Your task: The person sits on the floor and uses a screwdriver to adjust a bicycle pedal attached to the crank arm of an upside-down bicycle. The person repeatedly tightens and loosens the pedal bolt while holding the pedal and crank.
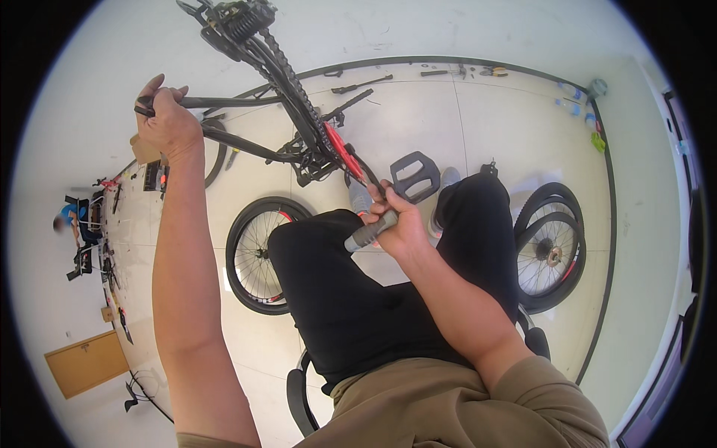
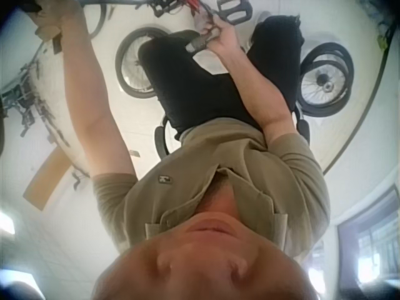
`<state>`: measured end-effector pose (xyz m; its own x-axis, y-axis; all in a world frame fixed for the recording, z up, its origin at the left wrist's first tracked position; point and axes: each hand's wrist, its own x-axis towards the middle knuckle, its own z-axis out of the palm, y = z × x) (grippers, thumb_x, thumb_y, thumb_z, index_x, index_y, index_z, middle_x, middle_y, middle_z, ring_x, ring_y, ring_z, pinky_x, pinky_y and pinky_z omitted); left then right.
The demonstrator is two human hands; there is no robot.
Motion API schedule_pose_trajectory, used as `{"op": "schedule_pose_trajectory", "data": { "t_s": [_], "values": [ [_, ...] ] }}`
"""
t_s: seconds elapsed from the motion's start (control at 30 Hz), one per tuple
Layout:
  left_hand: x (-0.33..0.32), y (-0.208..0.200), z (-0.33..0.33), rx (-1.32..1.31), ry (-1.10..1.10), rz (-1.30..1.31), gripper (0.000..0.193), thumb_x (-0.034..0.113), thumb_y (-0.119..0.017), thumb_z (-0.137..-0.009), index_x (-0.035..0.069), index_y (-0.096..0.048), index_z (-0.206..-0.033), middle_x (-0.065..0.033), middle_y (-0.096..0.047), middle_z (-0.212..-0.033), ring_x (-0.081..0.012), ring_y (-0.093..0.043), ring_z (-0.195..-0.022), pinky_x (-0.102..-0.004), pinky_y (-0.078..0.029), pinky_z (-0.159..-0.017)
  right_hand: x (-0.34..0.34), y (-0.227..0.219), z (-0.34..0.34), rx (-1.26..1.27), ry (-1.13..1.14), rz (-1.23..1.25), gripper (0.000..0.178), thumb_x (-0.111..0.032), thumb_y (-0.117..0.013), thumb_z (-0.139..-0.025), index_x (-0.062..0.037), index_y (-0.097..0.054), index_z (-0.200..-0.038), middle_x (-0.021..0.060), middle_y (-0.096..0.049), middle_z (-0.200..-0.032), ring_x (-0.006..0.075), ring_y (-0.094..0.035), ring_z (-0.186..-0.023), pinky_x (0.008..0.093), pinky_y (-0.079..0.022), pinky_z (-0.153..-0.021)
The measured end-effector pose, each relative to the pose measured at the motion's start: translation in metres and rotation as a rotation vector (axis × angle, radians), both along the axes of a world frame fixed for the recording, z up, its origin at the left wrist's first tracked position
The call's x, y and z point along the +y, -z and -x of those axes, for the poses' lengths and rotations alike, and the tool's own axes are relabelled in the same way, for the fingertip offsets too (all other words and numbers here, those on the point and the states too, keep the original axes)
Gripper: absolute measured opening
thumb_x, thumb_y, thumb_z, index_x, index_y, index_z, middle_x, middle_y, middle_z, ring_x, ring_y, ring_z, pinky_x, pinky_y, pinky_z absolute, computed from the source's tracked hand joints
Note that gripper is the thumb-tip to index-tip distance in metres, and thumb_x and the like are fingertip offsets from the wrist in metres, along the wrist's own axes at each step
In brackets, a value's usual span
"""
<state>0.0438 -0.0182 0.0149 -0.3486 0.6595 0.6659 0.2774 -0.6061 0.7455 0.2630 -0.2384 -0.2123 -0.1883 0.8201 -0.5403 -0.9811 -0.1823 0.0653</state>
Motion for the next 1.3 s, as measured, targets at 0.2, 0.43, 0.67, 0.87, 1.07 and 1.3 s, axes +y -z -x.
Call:
{"op": "schedule_pose_trajectory", "data": {
  "t_s": [0.2,0.43,0.67,0.87,1.07,1.3],
  "values": [
    [-0.001,0.001,0.001,0.017,0.008,-0.007,0.038,0.008,-0.052,-0.077,-0.010,-0.060,-0.110,-0.0117,-0.062,-0.080,-0.0253,-0.067,-0.077,-0.0331,-0.052,-0.084,-0.003,0.002,0.000,-0.043,0.011,-0.017,0.016,-0.012,-0.049,-0.097,-0.0100,-0.056,-0.111,0.0117,-0.068,-0.113,0.0155,-0.051,-0.075,0.0310,-0.042,-0.069],
    [-0.001,0.000,-0.001,0.027,-0.015,0.011,0.038,0.009,-0.052,-0.077,-0.010,-0.061,-0.109,-0.0130,-0.063,-0.082,-0.0258,-0.068,-0.079,-0.0327,-0.051,-0.085,-0.003,0.009,0.005,-0.138,0.023,0.101,0.010,-0.014,-0.057,-0.099,-0.0112,-0.056,-0.109,0.0111,-0.069,-0.111,0.0146,-0.052,-0.075,0.0299,-0.043,-0.068],
    [-0.003,0.001,-0.001,0.007,-0.015,0.022,0.037,0.008,-0.052,-0.078,-0.010,-0.060,-0.109,-0.0121,-0.062,-0.082,-0.0255,-0.067,-0.079,-0.0334,-0.052,-0.085,0.006,-0.004,-0.005,-0.026,-0.067,-0.132,0.013,-0.014,-0.061,-0.099,-0.0118,-0.060,-0.111,0.0081,-0.066,-0.114,0.0129,-0.050,-0.079,0.0291,-0.044,-0.071],
    [0.000,0.000,0.003,0.004,0.005,0.000,0.035,0.006,-0.052,-0.080,-0.010,-0.060,-0.110,-0.0105,-0.061,-0.080,-0.0250,-0.066,-0.078,-0.0343,-0.052,-0.086,0.017,-0.005,-0.009,-0.055,-0.114,-0.255,0.023,-0.015,-0.065,-0.096,-0.0117,-0.060,-0.117,0.0092,-0.064,-0.121,0.0143,-0.050,-0.080,0.0305,-0.045,-0.073],
    [-0.003,-0.003,-0.003,0.012,-0.019,0.008,0.035,0.006,-0.052,-0.081,-0.010,-0.060,-0.111,-0.0094,-0.060,-0.076,-0.0245,-0.065,-0.077,-0.0344,-0.052,-0.085,0.013,-0.018,-0.001,-0.159,-0.063,-0.132,0.013,-0.017,-0.067,-0.096,-0.0092,-0.060,-0.104,0.0059,-0.068,-0.106,0.0115,-0.050,-0.076,0.0286,-0.044,-0.069],
    [-0.001,0.000,0.002,0.023,-0.007,-0.002,0.035,0.006,-0.053,-0.081,-0.011,-0.060,-0.111,-0.0094,-0.060,-0.077,-0.0233,-0.065,-0.076,-0.0340,-0.054,-0.084,0.016,-0.021,0.001,-0.218,-0.059,-0.087,0.015,-0.017,-0.068,-0.096,-0.0079,-0.061,-0.106,0.0066,-0.069,-0.104,0.0106,-0.051,-0.075,0.0285,-0.044,-0.068]
  ]
}}
